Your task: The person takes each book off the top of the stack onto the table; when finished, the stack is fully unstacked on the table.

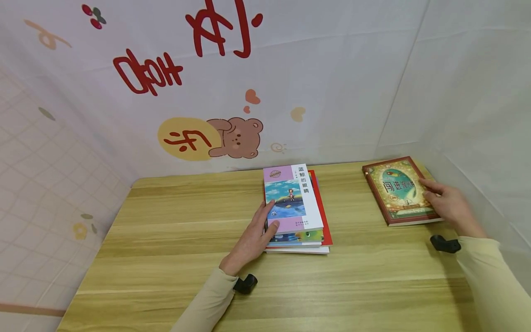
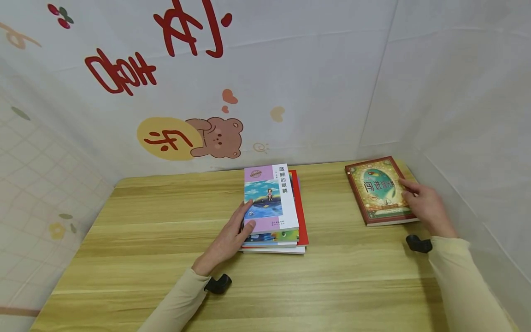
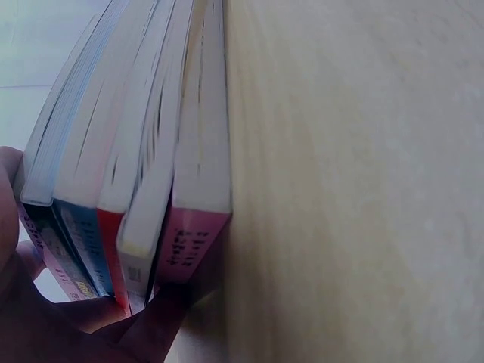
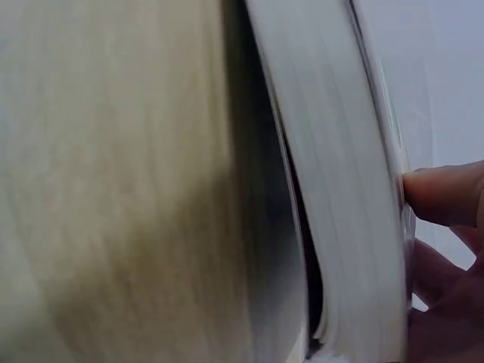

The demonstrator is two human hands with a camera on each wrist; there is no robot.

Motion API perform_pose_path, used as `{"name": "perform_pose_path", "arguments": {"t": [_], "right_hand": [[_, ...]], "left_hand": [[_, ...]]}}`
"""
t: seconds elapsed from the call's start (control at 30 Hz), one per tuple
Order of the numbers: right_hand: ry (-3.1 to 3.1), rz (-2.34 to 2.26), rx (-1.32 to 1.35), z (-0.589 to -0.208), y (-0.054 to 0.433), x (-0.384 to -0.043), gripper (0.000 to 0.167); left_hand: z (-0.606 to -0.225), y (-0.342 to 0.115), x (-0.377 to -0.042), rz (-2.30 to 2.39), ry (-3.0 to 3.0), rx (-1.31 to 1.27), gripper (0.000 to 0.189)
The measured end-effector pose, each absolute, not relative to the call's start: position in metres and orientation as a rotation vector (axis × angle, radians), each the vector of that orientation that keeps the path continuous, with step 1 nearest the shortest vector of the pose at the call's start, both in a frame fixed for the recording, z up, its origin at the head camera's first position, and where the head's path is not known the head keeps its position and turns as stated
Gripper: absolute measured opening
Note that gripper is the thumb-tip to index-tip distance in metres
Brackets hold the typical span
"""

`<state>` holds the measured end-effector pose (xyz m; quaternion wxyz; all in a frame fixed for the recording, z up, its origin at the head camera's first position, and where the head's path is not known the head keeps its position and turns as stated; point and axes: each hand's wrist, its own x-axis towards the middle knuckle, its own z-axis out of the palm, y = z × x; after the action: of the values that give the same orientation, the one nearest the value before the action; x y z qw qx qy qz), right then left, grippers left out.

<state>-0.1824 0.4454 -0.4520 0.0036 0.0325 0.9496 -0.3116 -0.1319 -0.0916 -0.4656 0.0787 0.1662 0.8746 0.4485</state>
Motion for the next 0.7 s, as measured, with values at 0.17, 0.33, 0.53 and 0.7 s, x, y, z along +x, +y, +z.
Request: {"name": "perform_pose_path", "arguments": {"t": [0.17,0.33,0.53,0.7], "right_hand": [[3.060,-0.854,0.088,-0.456,0.444,-0.183,0.051],[3.161,-0.703,0.027,-0.456,0.438,-0.183,0.055],[3.220,-0.799,0.051,-0.447,0.415,-0.177,0.053],[3.229,-0.955,-0.048,-0.438,0.383,-0.171,0.048]], "left_hand": [[-0.467,-0.092,-0.132,1.341,2.621,0.497,0.067],[-0.466,-0.092,-0.132,1.337,2.624,0.495,0.067],[-0.465,-0.091,-0.131,1.336,2.622,0.489,0.067],[-0.465,-0.091,-0.131,1.355,2.619,0.486,0.069]]}}
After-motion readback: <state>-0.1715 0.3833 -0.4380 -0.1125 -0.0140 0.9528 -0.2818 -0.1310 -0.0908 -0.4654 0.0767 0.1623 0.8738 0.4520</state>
